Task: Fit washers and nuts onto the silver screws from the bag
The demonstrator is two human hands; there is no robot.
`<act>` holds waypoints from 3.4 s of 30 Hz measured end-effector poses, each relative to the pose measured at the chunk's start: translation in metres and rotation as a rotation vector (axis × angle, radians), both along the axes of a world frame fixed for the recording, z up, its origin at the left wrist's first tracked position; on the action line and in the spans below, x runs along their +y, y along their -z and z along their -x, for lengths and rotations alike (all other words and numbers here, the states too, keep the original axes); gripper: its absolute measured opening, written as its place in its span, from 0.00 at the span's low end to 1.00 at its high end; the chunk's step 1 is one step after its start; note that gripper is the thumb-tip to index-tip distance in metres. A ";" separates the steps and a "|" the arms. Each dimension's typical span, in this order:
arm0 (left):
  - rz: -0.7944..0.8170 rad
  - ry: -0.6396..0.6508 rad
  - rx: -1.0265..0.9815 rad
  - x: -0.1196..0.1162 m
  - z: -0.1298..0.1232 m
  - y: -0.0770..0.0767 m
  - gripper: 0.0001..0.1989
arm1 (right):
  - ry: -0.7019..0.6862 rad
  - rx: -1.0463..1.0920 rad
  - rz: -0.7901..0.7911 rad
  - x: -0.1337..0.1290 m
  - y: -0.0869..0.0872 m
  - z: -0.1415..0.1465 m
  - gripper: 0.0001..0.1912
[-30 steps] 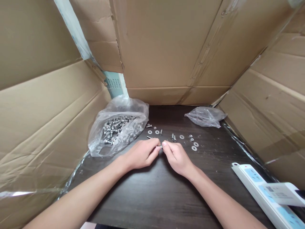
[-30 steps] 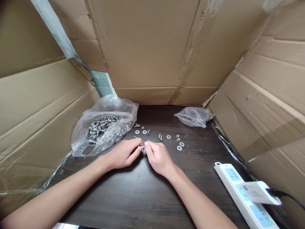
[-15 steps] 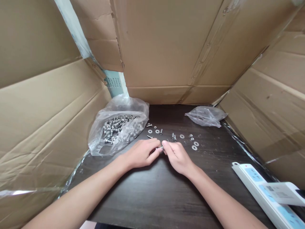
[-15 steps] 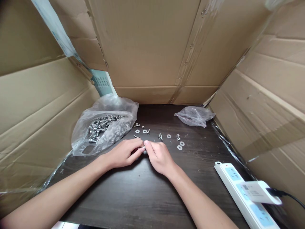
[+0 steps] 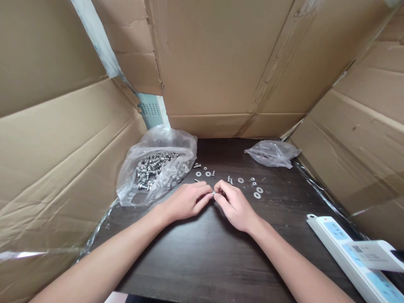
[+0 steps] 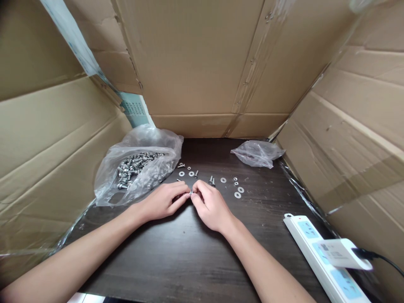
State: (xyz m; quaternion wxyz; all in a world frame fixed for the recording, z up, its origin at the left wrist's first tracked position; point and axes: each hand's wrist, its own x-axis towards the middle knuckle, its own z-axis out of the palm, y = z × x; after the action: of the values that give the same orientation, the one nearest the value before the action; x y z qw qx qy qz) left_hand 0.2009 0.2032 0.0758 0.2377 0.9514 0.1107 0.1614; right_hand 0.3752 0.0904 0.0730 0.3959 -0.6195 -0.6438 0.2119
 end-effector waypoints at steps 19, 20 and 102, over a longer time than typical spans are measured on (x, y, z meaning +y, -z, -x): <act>0.012 -0.001 -0.045 0.004 0.001 -0.003 0.14 | 0.010 0.037 -0.003 0.002 -0.003 0.000 0.19; 0.012 -0.007 -0.042 0.004 0.001 -0.002 0.14 | 0.006 0.037 0.001 0.002 -0.004 -0.001 0.18; 0.046 -0.090 0.074 0.000 -0.004 0.002 0.18 | -0.039 -0.026 -0.027 0.001 0.002 0.001 0.03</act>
State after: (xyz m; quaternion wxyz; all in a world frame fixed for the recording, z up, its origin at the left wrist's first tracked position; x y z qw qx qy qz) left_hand 0.2047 0.2033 0.0739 0.2475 0.9451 0.1657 0.1341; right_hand 0.3737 0.0915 0.0715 0.3917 -0.6042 -0.6637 0.2028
